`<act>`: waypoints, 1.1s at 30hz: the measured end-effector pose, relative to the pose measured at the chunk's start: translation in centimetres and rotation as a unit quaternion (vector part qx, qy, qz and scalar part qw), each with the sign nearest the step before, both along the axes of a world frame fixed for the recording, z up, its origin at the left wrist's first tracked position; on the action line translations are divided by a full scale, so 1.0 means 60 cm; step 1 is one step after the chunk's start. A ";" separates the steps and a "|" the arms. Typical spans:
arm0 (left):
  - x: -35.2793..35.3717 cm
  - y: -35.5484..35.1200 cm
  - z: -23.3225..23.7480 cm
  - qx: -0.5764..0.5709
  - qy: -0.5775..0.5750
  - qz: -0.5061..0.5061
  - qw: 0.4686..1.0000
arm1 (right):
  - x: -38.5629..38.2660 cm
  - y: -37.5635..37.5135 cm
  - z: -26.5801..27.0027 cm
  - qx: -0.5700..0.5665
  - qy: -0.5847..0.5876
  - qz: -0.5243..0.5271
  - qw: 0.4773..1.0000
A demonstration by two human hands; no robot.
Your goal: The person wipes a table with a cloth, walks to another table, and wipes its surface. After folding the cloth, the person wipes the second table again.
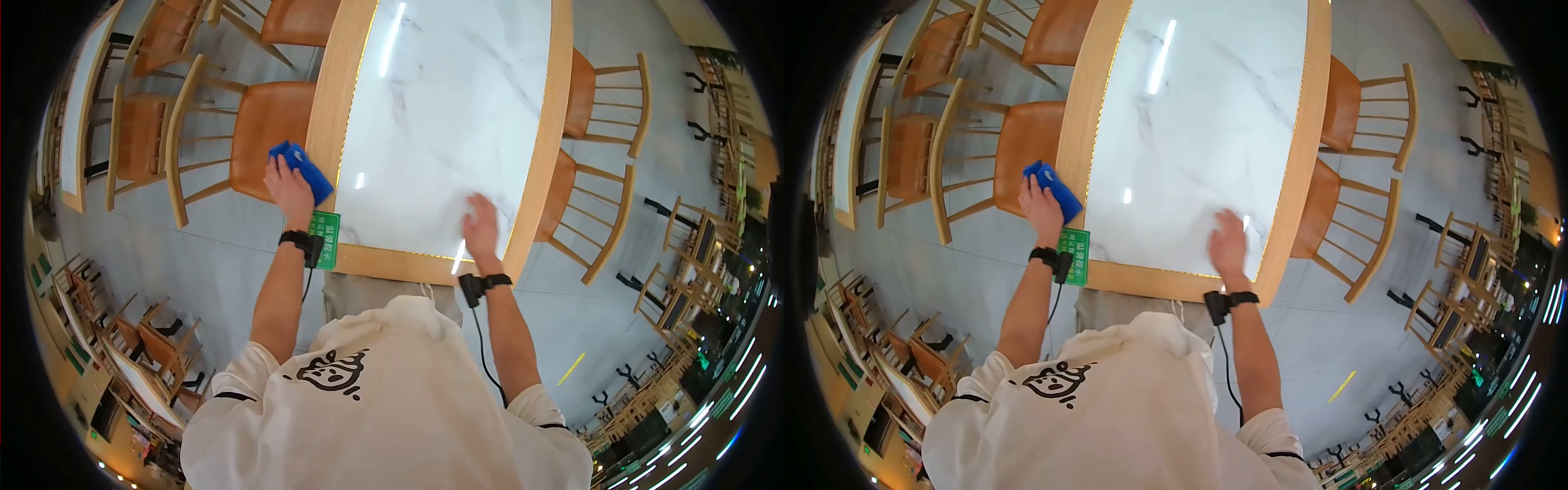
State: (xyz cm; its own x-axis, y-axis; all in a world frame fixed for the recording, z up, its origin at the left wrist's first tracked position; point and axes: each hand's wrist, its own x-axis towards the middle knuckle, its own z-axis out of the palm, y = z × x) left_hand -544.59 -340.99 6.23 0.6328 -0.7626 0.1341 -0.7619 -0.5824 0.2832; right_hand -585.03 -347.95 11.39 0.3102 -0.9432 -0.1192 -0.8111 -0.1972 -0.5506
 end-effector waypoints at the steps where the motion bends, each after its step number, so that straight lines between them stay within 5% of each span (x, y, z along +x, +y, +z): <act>1: 0.010 0.000 -0.014 -0.047 0.031 0.055 0.997 | -0.052 -0.011 -0.009 -0.046 0.010 -0.028 0.998; 2: 0.008 -0.005 -0.012 -0.046 0.025 0.060 0.997 | -0.097 -0.020 -0.013 -0.039 0.035 -0.080 0.995; 4: 0.001 -0.018 0.005 -0.014 0.208 0.052 0.977 | -0.169 -0.036 -0.028 -0.069 0.099 -0.154 0.981; 9: -0.056 -0.043 0.005 -0.110 0.064 0.061 0.990 | -0.252 -0.087 -0.055 -0.084 0.125 -0.249 0.957; 12: -0.102 -0.066 0.024 -0.093 -0.034 0.072 0.992 | -0.287 -0.108 -0.109 -0.047 0.008 -0.317 0.947; 14: -0.120 -0.084 0.030 -0.082 -0.057 0.041 0.994 | -0.259 -0.123 -0.124 0.090 -0.029 -0.488 0.867; 15: -0.137 -0.097 0.024 -0.092 -0.017 -0.021 0.995 | -0.229 -0.133 -0.091 0.074 0.075 -0.477 0.873; 21: -0.409 -0.241 0.026 -0.154 0.052 -0.153 0.975 | -0.226 -0.140 -0.053 0.112 0.051 -0.479 0.869; 23: -0.527 -0.275 0.032 -0.166 0.185 -0.226 0.942 | -0.225 -0.135 -0.052 0.092 0.005 -0.483 0.871; 27: -0.728 -0.297 0.062 -0.115 0.184 -0.556 0.803 | -0.243 -0.128 -0.095 0.043 -0.015 -0.482 0.875; 33: -0.730 -0.337 0.078 -0.092 0.101 -0.632 0.763 | -0.233 -0.141 -0.052 0.102 -0.046 -0.496 0.861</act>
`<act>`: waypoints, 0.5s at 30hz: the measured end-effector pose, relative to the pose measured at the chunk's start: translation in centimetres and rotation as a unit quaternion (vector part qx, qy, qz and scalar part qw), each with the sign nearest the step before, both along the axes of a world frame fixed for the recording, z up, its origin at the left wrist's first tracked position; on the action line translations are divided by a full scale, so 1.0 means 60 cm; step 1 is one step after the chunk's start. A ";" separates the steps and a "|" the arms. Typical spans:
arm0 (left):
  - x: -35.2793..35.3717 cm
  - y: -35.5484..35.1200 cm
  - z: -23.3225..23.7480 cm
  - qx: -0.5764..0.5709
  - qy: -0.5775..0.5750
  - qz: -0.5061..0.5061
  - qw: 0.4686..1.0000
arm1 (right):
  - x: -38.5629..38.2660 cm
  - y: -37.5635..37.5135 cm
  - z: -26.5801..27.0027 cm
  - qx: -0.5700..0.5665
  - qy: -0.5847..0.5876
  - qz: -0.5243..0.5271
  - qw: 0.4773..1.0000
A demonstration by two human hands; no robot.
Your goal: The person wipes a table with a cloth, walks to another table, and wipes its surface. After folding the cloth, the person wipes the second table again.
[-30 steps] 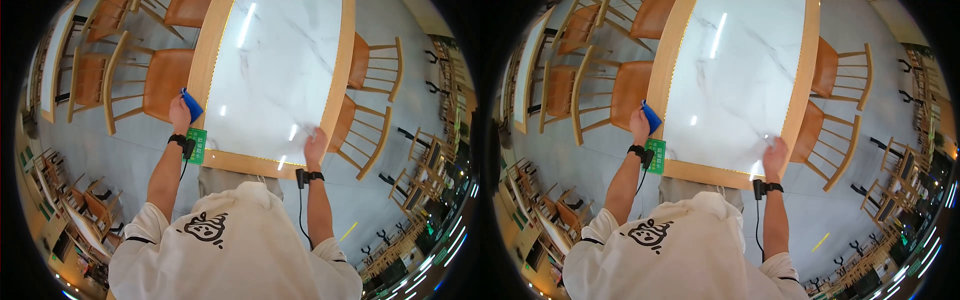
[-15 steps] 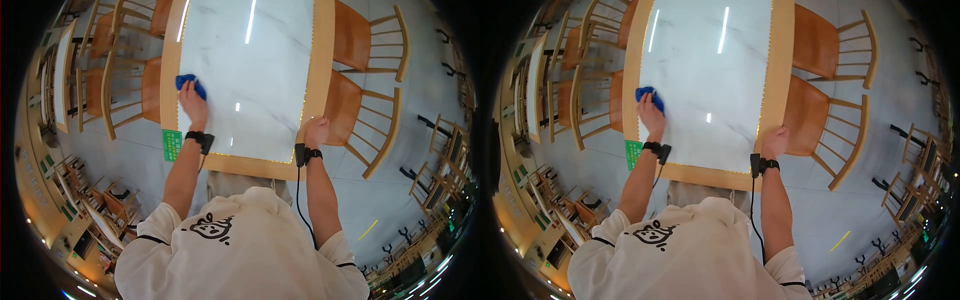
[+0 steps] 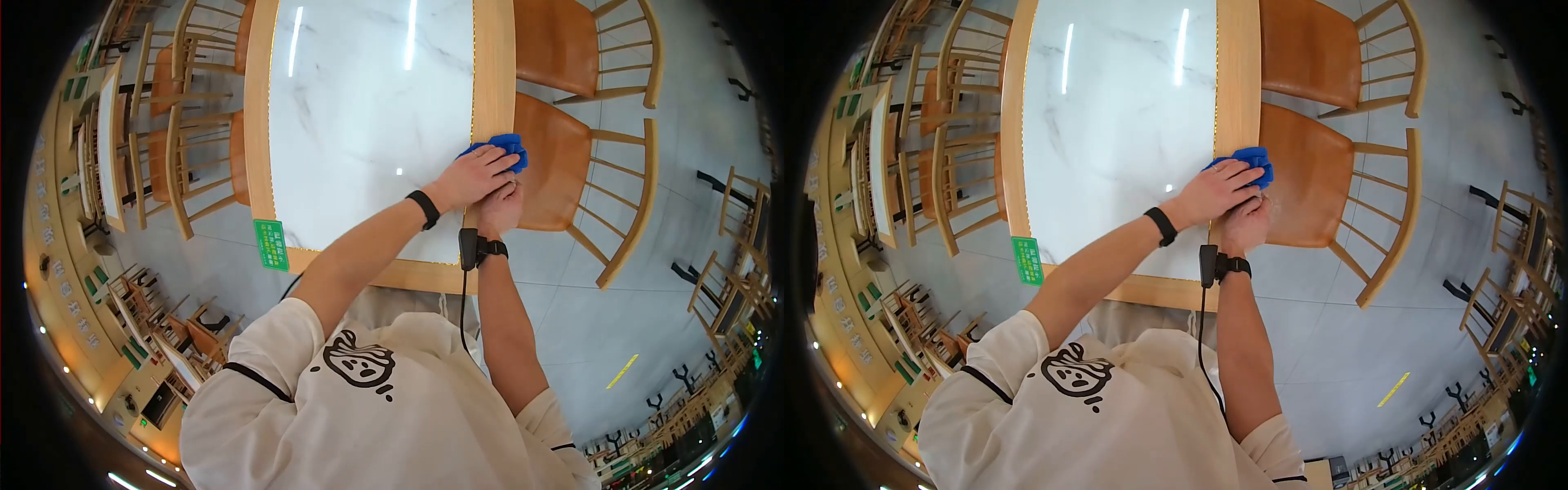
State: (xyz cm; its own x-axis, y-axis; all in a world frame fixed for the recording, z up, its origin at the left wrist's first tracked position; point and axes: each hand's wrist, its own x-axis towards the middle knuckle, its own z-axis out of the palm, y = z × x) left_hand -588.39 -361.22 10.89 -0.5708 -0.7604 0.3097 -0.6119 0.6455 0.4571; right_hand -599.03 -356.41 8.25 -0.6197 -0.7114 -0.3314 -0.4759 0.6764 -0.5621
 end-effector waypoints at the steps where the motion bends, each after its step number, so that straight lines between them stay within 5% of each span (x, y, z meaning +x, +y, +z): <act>1: 0.016 -0.008 0.001 -0.021 -0.039 -0.027 0.999 | 0.001 0.001 -0.003 -0.003 0.000 0.000 1.000; 3: 0.045 -0.021 -0.005 -0.019 -0.040 -0.021 0.999 | -0.002 0.005 -0.014 -0.017 0.049 0.015 0.999; 8: 0.178 -0.035 -0.030 -0.039 -0.050 0.197 0.978 | -0.002 0.008 -0.022 -0.015 0.041 0.002 0.999; 15: 0.482 0.019 -0.053 -0.027 -0.112 0.476 0.872 | 0.002 0.008 -0.013 -0.048 0.014 0.006 0.999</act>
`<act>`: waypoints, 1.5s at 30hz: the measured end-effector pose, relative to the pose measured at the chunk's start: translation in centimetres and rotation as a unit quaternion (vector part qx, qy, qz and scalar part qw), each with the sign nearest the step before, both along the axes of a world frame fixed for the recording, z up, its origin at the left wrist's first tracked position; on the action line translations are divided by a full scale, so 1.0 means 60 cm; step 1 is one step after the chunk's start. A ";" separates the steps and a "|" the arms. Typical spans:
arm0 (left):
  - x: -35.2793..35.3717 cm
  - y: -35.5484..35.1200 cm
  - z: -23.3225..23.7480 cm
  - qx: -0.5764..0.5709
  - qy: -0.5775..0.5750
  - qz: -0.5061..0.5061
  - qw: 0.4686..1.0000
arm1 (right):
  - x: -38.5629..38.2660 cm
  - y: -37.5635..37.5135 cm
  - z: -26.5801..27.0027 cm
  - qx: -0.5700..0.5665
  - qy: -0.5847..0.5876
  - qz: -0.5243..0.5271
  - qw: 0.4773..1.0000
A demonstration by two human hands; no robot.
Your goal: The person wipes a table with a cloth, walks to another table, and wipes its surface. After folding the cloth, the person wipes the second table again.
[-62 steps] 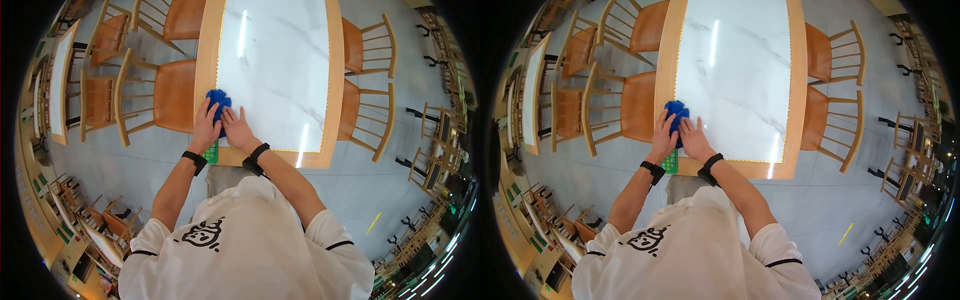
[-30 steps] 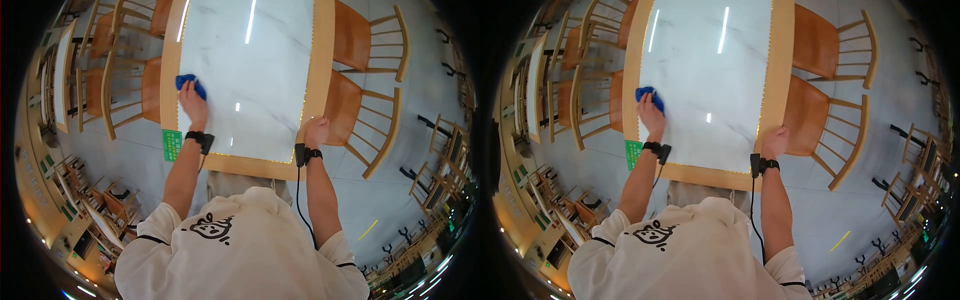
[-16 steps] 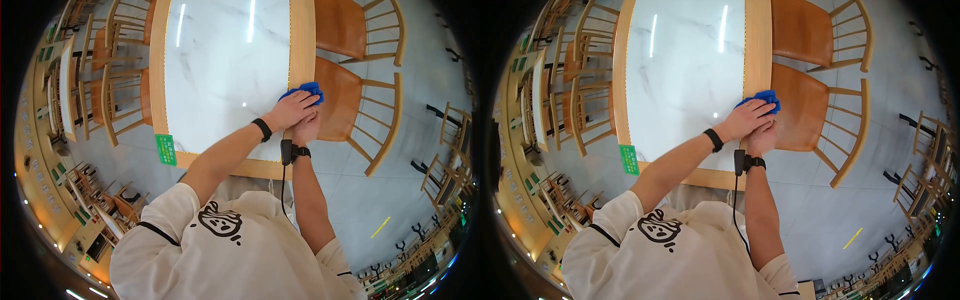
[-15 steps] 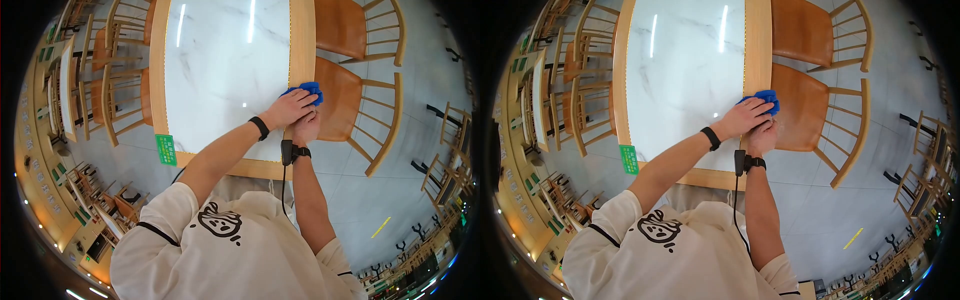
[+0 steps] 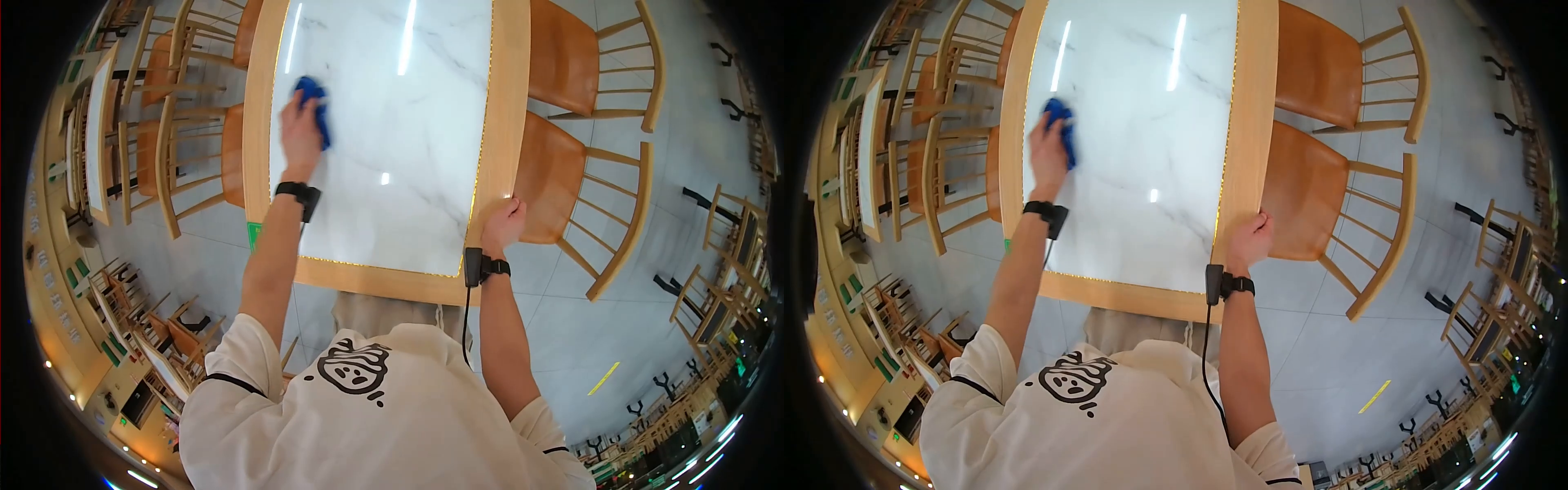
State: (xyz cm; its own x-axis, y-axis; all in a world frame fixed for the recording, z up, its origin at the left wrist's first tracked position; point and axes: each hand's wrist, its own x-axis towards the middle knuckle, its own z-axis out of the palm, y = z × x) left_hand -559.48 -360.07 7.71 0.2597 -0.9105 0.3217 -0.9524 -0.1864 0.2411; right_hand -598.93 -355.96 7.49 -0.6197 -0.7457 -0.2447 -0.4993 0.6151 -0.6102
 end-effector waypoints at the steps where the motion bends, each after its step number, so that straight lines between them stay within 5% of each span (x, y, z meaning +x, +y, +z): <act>1: 0.051 0.012 -0.011 -0.004 -0.014 0.040 0.999 | -0.001 0.001 -0.005 0.000 0.001 0.003 1.000; 10: 0.225 -0.003 -0.060 -0.035 0.015 0.271 0.962 | -0.023 -0.006 -0.042 -0.023 -0.005 0.038 0.999; 13: 0.209 -0.049 -0.052 -0.062 -0.009 0.214 0.975 | -0.011 -0.058 -0.022 0.011 -0.034 0.092 0.995; 16: 0.150 -0.121 -0.048 -0.089 0.011 0.158 0.983 | 0.021 -0.116 -0.012 0.012 -0.081 0.020 0.996; 19: 0.054 -0.193 -0.042 -0.131 0.059 0.097 0.985 | 0.057 -0.122 0.018 0.030 0.035 -0.060 0.997; 24: -0.210 -0.278 -0.033 -0.125 0.210 -0.053 0.968 | 0.048 -0.122 0.000 0.044 0.055 -0.056 0.996; 28: -0.439 -0.258 -0.003 -0.028 0.370 -0.244 0.896 | 0.046 -0.127 -0.004 0.019 0.050 -0.060 0.997; 30: -0.496 -0.243 -0.014 -0.057 0.298 -0.393 0.868 | 0.035 -0.118 -0.025 0.043 0.102 -0.041 0.993; 31: -0.499 -0.245 -0.011 -0.055 0.301 -0.394 0.867 | 0.043 -0.122 -0.015 0.033 0.088 -0.053 0.994; 33: -0.502 -0.245 0.013 0.024 0.086 -0.479 0.873 | 0.055 -0.128 0.003 0.051 0.087 -0.067 0.993; 36: -0.479 -0.269 0.017 0.061 0.033 -0.507 0.859 | 0.050 -0.126 -0.003 0.081 0.096 -0.065 0.990; 45: -0.225 -0.340 0.009 -0.021 0.027 -0.319 0.947 | 0.055 -0.131 0.004 0.075 0.079 -0.068 0.992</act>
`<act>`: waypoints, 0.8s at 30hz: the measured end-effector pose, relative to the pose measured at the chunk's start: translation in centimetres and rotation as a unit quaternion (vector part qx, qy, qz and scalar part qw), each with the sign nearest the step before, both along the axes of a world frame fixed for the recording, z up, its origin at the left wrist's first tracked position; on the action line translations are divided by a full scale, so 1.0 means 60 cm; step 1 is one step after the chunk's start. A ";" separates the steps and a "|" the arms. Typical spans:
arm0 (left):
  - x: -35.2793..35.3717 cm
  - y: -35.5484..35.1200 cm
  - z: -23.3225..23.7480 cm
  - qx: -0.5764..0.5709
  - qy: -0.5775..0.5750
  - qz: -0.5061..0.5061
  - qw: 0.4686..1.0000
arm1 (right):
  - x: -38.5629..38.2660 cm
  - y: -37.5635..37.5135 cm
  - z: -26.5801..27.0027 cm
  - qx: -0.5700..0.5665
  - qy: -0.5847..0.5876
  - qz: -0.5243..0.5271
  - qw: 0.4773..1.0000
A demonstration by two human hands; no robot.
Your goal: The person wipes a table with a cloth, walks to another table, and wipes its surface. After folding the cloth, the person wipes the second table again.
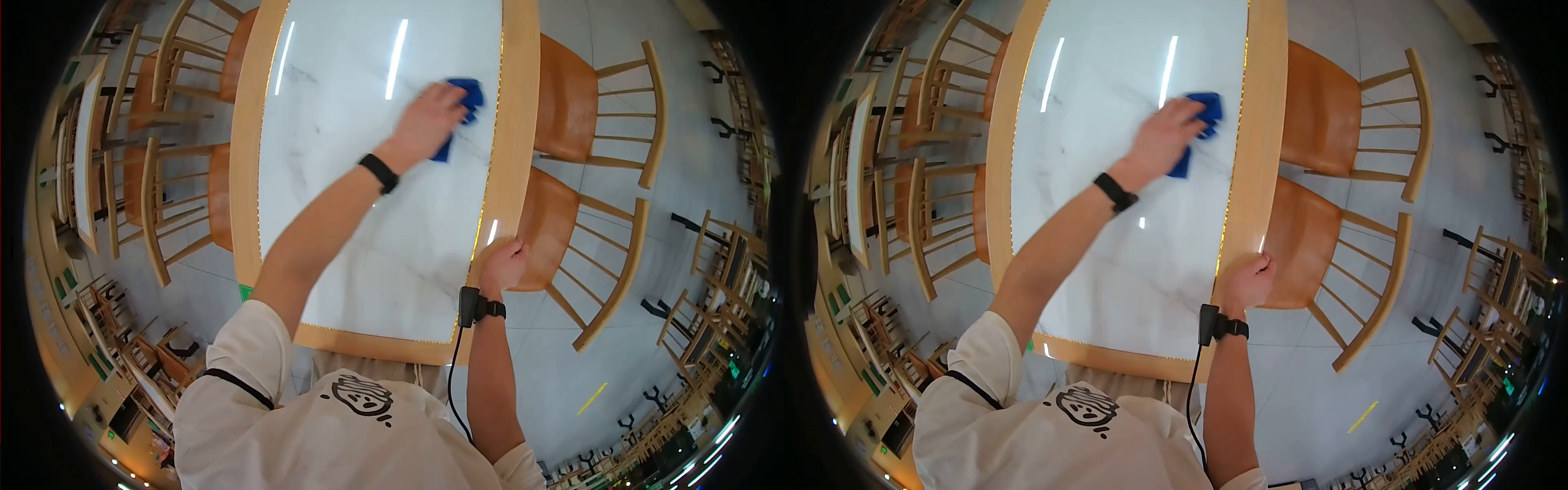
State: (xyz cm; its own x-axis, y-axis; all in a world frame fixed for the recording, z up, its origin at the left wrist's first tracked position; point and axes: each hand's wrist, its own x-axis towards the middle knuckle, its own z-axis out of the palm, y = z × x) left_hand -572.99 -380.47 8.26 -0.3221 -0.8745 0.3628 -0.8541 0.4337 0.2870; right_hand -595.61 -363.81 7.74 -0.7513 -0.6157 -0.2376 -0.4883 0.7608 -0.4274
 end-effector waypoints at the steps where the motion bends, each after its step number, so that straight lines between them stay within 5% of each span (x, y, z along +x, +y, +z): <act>1: 0.042 0.000 -0.007 0.002 0.002 0.034 0.999 | 0.000 -0.001 0.001 0.011 0.001 -0.002 1.000; 10: 0.426 0.083 -0.020 0.043 -0.021 0.361 0.931 | -0.006 0.005 -0.021 0.006 0.032 0.006 0.999; 17: 0.517 0.108 -0.031 0.078 -0.041 0.492 0.866 | -0.004 0.001 -0.007 0.024 0.005 -0.004 1.000; 21: 0.500 0.083 -0.029 0.087 -0.029 0.497 0.863 | -0.030 0.019 -0.047 -0.025 0.010 0.021 0.999; 24: 0.466 0.060 -0.037 0.011 -0.021 0.401 0.916 | -0.061 0.024 -0.068 -0.064 -0.072 0.054 0.994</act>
